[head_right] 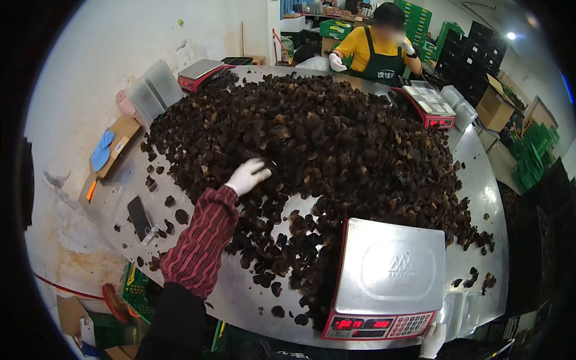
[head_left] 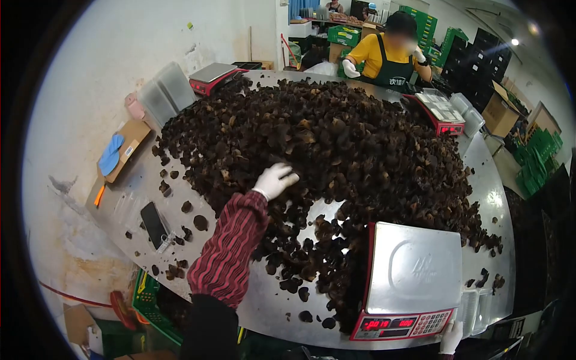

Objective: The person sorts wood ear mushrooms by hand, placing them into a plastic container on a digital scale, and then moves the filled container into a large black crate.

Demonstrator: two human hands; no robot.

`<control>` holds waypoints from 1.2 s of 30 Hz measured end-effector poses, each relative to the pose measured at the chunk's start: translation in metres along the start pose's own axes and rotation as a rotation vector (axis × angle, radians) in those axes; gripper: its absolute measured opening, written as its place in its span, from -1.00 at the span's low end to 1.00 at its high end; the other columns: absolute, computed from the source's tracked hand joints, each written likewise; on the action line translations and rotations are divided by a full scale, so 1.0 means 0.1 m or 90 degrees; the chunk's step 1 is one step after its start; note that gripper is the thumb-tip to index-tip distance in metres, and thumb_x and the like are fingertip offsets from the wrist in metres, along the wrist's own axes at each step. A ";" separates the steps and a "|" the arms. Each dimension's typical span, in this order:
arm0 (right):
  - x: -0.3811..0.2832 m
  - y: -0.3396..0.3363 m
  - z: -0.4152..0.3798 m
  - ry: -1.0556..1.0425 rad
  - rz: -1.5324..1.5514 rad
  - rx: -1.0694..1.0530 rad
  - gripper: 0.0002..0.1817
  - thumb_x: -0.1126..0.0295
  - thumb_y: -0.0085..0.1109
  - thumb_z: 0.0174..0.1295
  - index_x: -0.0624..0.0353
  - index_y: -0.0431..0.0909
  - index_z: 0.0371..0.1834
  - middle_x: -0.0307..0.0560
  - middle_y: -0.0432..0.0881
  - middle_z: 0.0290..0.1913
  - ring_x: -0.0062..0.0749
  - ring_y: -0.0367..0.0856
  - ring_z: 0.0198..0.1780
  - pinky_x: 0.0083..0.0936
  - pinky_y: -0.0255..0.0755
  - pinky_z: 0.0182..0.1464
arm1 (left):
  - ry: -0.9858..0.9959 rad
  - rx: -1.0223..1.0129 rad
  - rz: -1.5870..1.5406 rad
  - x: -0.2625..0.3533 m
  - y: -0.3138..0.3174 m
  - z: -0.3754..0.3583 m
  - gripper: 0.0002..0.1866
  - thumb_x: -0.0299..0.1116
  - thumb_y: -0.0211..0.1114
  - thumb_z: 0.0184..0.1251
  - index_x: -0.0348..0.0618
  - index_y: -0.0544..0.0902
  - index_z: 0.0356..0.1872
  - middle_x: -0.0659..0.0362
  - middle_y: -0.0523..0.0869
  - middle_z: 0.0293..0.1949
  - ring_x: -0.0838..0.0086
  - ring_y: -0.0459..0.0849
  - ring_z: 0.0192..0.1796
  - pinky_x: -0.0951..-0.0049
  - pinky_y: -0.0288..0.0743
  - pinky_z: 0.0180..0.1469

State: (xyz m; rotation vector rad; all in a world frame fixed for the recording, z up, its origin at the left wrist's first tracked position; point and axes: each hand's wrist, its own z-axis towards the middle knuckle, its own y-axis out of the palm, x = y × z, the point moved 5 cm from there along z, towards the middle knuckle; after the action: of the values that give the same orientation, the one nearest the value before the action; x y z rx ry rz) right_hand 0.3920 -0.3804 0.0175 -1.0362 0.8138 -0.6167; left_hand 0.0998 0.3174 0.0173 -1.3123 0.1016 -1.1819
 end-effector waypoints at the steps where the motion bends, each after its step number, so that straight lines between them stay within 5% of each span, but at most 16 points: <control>1: 0.04 0.01 0.00 -0.008 -0.011 0.002 -0.71 0.35 -0.06 0.37 0.35 0.36 -0.45 0.17 0.37 -0.45 0.11 0.39 -0.37 -0.14 0.26 -0.30 | -0.013 -0.131 -0.042 0.25 0.06 -0.14 -0.51 0.09 0.20 0.25 0.05 0.61 0.09 -0.02 0.55 0.14 0.06 0.50 0.16 0.20 0.37 0.21; 2: 0.06 0.02 0.01 -0.018 -0.021 0.004 -0.71 0.35 -0.06 0.37 0.35 0.36 -0.45 0.16 0.36 -0.46 0.11 0.38 -0.38 -0.14 0.26 -0.30 | -0.026 -0.260 -0.083 0.58 0.07 -0.33 -0.56 0.01 0.23 0.25 0.06 0.62 0.08 0.01 0.52 0.20 0.05 0.47 0.20 0.20 0.36 0.22; 4: 0.05 0.02 0.02 -0.011 -0.008 0.004 -0.71 0.35 -0.05 0.37 0.35 0.35 -0.45 0.16 0.36 -0.46 0.11 0.38 -0.39 -0.14 0.26 -0.30 | 0.035 -0.302 0.115 1.16 0.10 -0.77 -0.62 0.03 0.26 0.20 0.34 0.63 0.06 0.09 0.48 0.25 -0.09 0.43 0.20 0.06 0.32 0.23; 6: 0.07 0.02 0.02 -0.001 0.003 0.008 -0.71 0.36 -0.05 0.37 0.35 0.35 -0.46 0.16 0.36 -0.46 0.11 0.37 -0.39 -0.15 0.25 -0.29 | 0.182 -0.260 0.100 1.40 0.33 -1.15 -0.61 0.04 0.28 0.17 0.45 0.62 0.07 0.12 0.37 0.35 -0.23 0.36 0.22 -0.11 0.25 0.23; 9: 0.10 0.04 0.02 -0.019 0.024 0.016 -0.71 0.35 -0.04 0.36 0.35 0.34 -0.47 0.17 0.36 -0.46 0.12 0.37 -0.38 -0.15 0.25 -0.29 | 0.238 -0.236 0.062 1.85 0.36 -1.53 -0.56 0.02 0.28 0.17 0.45 0.57 0.13 0.15 0.14 0.47 -0.29 0.20 0.33 -0.20 0.10 0.30; 14: 0.07 0.01 0.05 -0.016 0.022 -0.002 -0.70 0.33 -0.02 0.36 0.36 0.35 -0.45 0.19 0.36 -0.46 0.13 0.37 -0.38 -0.15 0.25 -0.29 | 0.274 -0.088 0.076 2.22 0.00 -1.71 -0.55 -0.07 0.34 0.09 0.24 0.61 0.07 0.12 0.30 0.39 0.03 0.27 0.30 0.02 0.18 0.25; 18: 0.08 0.03 0.05 -0.040 0.039 0.015 -0.70 0.32 -0.03 0.37 0.36 0.36 -0.43 0.19 0.37 -0.46 0.14 0.37 -0.37 -0.16 0.26 -0.28 | 0.043 -0.054 0.076 1.58 -0.02 -1.62 -0.56 0.04 0.17 0.28 0.02 0.61 0.04 0.15 0.39 0.34 0.12 0.27 0.38 -0.02 -0.02 0.41; 21: 0.15 0.04 0.07 -0.040 0.047 0.009 -0.71 0.32 -0.02 0.37 0.35 0.39 -0.40 0.18 0.40 -0.45 0.12 0.39 -0.36 -0.17 0.28 -0.28 | 0.014 -0.172 0.066 1.27 0.23 -1.85 -0.55 0.08 0.14 0.31 0.00 0.61 0.03 0.18 0.52 0.24 0.32 0.44 0.29 -0.06 0.01 0.40; 25: 0.09 -0.01 0.08 -0.050 0.060 -0.014 -0.78 0.37 0.01 0.33 0.34 0.44 -0.36 0.17 0.44 -0.41 0.10 0.44 -0.33 -0.18 0.31 -0.25 | 0.044 -0.214 0.053 1.54 -0.06 -2.01 -0.63 -0.05 0.25 0.27 -0.06 0.64 -0.06 0.16 0.61 0.13 0.27 0.54 0.19 0.07 0.21 0.33; 28: 0.06 -0.03 0.09 -0.058 0.083 0.002 -0.82 0.41 0.02 0.30 0.33 0.45 -0.38 0.16 0.45 -0.40 0.10 0.45 -0.31 -0.17 0.31 -0.24 | 0.106 -0.026 -0.074 1.47 -0.34 -1.99 -0.75 -0.38 0.35 0.14 -0.16 0.65 -0.14 0.03 0.68 -0.03 0.21 0.65 0.01 0.35 0.49 0.07; 30: 0.16 0.00 0.10 -0.057 0.017 -0.022 -0.83 0.43 0.05 0.27 0.34 0.45 -0.39 0.18 0.46 -0.38 0.10 0.46 -0.29 -0.17 0.32 -0.23 | -0.068 0.066 -0.174 1.20 -0.54 -1.95 -0.76 -0.40 0.31 0.17 -0.18 0.64 -0.12 0.04 0.68 -0.06 0.20 0.65 -0.02 0.37 0.51 0.04; 32: 0.26 0.06 0.11 -0.059 -0.013 -0.021 -0.83 0.43 0.10 0.23 0.34 0.45 -0.42 0.17 0.46 -0.41 0.10 0.46 -0.31 -0.17 0.33 -0.24 | -0.086 0.192 -0.170 0.92 -0.77 -1.83 -0.74 -0.56 0.27 0.10 -0.21 0.64 -0.13 0.02 0.68 -0.12 0.21 0.65 -0.02 0.39 0.49 0.07; 36: 0.23 0.04 0.17 0.016 -0.073 -0.022 -0.80 0.44 0.24 0.10 0.32 0.45 -0.53 0.13 0.46 -0.52 0.10 0.47 -0.40 -0.13 0.34 -0.29 | -0.075 0.135 -0.014 0.14 -0.80 -1.58 -0.67 -0.63 0.26 -0.04 -0.18 0.65 -0.15 0.06 0.68 -0.12 0.17 0.62 0.01 0.32 0.48 0.10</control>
State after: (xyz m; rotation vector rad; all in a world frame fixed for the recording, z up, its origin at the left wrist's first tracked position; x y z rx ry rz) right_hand 0.4193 -0.3878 0.0115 -1.1148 0.7936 -0.7161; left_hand -0.0446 0.2150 0.0331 -1.1953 -0.1214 -1.0989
